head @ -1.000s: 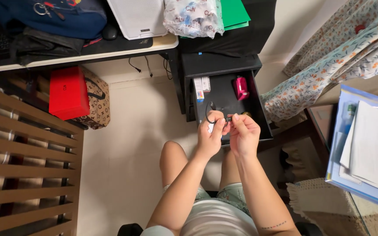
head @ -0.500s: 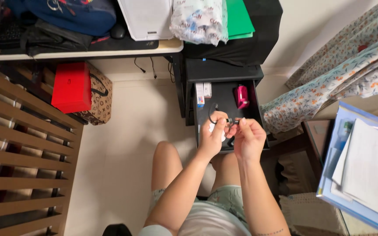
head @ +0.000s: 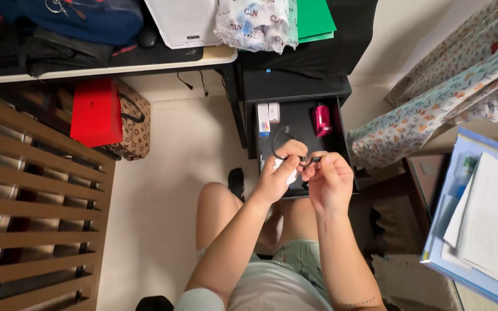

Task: The person organizes office supplies by sorting small items, a stapler, a pink tape dispenser, and a patterned cloth into a black drawer. They also place a plastic bag containing small items into the drawer and close it.

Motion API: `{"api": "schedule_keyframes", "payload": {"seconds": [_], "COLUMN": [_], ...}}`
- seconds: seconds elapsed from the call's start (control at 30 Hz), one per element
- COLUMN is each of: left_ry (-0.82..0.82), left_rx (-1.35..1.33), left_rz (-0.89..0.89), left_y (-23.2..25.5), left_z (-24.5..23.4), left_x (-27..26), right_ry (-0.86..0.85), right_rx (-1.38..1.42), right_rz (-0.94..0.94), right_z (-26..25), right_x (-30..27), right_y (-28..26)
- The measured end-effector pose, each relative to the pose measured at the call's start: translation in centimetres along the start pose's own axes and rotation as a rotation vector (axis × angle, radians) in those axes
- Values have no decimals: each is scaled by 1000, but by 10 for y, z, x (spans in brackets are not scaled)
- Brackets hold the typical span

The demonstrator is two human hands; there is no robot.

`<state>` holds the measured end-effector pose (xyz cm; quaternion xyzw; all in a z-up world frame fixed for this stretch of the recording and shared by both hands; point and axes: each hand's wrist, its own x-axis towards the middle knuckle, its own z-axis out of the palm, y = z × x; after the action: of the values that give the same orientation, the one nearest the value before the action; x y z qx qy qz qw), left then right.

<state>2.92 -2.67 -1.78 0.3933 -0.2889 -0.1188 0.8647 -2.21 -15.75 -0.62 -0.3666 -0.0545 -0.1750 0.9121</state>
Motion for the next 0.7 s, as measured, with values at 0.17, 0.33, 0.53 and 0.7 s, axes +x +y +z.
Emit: {"api": "schedule_keyframes", "payload": {"seconds": [0.17,0.33,0.53,0.7], "left_ry": [-153,-204,-101,-42], "left_rx": [-140,-204,45,203], "left_rz": [22,25,16,52], "left_y": [7,12,12,9], "left_z": [-4,0,1,4], "left_x": [5,3,5,4], "right_ry": [-38,-66,4,14], "right_rx": [-87,-125,-123,-68], "right_rz": [-88,-105,-115,-87], "right_z": [12,18,15,9], "right_x": [-7,-13,-7,0], "right_y": [-8,-13,-11,-8]}}
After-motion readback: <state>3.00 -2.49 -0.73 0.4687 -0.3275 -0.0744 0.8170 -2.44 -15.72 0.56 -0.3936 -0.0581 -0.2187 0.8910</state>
